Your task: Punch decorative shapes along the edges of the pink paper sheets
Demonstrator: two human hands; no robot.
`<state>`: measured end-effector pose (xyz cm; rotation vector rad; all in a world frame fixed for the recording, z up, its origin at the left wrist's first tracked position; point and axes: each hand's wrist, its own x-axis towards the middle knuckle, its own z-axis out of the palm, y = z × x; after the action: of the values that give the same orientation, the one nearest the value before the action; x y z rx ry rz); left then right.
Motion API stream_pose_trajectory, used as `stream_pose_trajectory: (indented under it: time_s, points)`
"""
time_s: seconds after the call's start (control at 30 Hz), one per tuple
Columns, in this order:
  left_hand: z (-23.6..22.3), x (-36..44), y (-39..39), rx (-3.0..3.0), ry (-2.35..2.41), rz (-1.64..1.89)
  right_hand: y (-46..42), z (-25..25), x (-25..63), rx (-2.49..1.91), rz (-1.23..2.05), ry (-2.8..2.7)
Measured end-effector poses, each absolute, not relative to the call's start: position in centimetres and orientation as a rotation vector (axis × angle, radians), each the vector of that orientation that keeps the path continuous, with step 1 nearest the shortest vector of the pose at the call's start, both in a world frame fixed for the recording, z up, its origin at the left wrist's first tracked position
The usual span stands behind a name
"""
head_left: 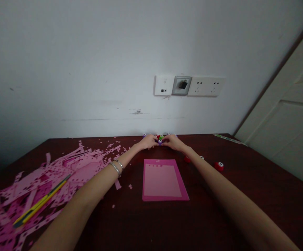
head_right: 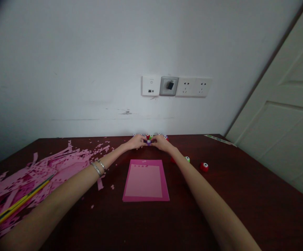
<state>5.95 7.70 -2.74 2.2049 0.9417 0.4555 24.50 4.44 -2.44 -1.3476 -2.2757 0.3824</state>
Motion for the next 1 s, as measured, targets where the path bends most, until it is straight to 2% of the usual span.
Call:
stream_pose_trajectory:
  time_s: [0.27,0.47,0.8,1.0]
  points:
    - [-0.5,4.5,3.1,2.238,0.860,0.459,-0.7,-0.9,24.6,-1.196,0.510,-2.223]
    - [-1.3,3.6,0.4,2.314,0.846,0.470,-4.0,-1.8,23.9,-1.174,0.585,-2.225]
    - [-2.4,3.2,-0.8,2.313,0.907,0.401,-4.5,-3.3,23.3,-1.170,0.584,-2.224]
    - [-1.4,2.6,-1.1,2.438,1.066,0.382,-5.0,-1.8,24.1,-1.246,0.621,-2.227]
